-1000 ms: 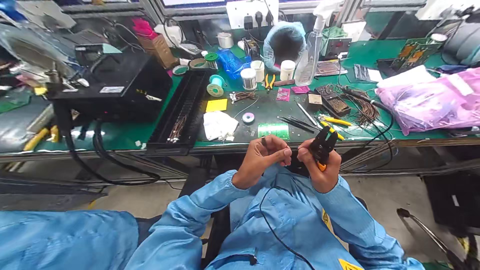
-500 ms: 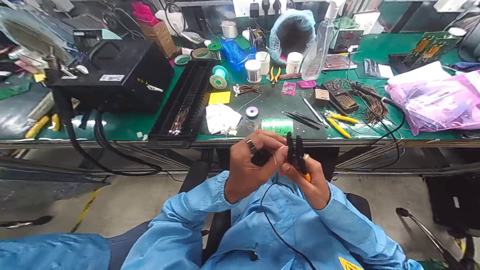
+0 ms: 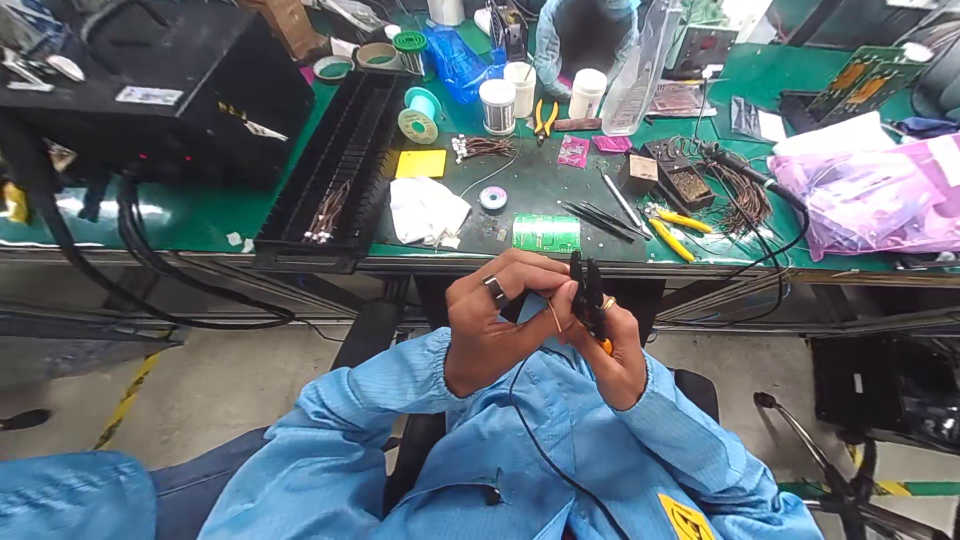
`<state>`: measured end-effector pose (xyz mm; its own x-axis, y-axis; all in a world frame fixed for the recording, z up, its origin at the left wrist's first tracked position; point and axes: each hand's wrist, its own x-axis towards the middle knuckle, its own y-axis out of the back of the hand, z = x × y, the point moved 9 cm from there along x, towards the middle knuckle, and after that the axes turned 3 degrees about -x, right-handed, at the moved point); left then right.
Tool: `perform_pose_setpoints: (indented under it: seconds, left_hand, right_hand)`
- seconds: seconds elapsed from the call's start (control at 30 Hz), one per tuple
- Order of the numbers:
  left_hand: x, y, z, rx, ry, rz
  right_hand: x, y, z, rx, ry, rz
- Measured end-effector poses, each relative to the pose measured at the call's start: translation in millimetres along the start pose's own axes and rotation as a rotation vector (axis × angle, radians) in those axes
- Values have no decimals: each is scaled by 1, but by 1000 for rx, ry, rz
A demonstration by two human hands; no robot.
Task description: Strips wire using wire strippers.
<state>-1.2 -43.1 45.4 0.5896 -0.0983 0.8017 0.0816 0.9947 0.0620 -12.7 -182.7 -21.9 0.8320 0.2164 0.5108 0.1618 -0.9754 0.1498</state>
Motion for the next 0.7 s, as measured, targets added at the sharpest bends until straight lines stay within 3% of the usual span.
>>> perform_pose_setpoints:
  seconds: [0.7]
  left_hand:
    - [1, -2, -3, -26, 18, -5]
  right_hand:
    - [-1, 6, 4, -104, 19, 87]
